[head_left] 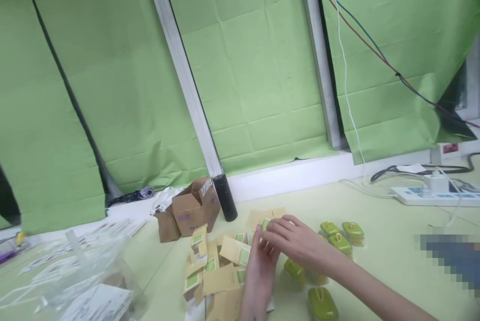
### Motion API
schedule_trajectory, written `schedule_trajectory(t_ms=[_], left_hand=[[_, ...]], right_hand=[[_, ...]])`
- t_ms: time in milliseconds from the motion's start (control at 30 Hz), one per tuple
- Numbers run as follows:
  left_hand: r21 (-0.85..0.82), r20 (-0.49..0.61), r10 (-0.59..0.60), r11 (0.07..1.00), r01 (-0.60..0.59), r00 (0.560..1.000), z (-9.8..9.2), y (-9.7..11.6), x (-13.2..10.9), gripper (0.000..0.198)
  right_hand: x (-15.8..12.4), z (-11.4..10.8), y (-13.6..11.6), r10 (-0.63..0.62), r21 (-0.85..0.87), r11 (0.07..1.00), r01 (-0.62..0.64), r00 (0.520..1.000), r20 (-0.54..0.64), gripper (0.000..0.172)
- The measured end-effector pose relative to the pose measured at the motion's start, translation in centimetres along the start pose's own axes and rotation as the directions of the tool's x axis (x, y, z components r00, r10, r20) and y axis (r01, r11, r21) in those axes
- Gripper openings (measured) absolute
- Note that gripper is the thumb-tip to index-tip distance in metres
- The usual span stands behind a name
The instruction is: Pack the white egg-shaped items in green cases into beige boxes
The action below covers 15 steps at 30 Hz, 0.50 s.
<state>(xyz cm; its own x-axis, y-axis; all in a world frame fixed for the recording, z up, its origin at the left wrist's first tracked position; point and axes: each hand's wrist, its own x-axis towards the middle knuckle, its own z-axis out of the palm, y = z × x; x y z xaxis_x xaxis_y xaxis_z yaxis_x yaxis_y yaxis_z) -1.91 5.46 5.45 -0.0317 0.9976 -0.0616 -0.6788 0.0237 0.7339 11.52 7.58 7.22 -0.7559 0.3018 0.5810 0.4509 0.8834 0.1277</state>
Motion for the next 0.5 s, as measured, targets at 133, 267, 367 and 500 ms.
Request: schedule_trajectory(t_ms=[133,267,367,500], left_hand=[[0.111,-0.101,0.081,0.991,-0.070,0.992,-0.4,1.6,0.2,0.023],[0.359,-0.258,0.300,0.912,-0.197,0.918,-1.2,3.8,1.4,0.025],[0.542,-0.337,0.485,0.801,-0.254,0.807,-2.2,5.7,2.5,0.034],[0.783,-0.325,0.695,0.578,-0.230,0.641,-3.2,8.2,2.9,0.079]], right_hand=[[0.1,1.0,1.5,-0.052,-0.022,0.998,0.052,0.999,0.015,0.043],[1.4,2.8,2.9,0.091,0.024,0.995,-0.092,0.995,0.040,0.037],[2.7,4.6,4.7,0.256,0.031,0.966,-0.257,0.966,0.045,0.059],[3.2,6.6,7.7,0.437,0.026,0.895,-0.445,0.886,0.154,0.043]])
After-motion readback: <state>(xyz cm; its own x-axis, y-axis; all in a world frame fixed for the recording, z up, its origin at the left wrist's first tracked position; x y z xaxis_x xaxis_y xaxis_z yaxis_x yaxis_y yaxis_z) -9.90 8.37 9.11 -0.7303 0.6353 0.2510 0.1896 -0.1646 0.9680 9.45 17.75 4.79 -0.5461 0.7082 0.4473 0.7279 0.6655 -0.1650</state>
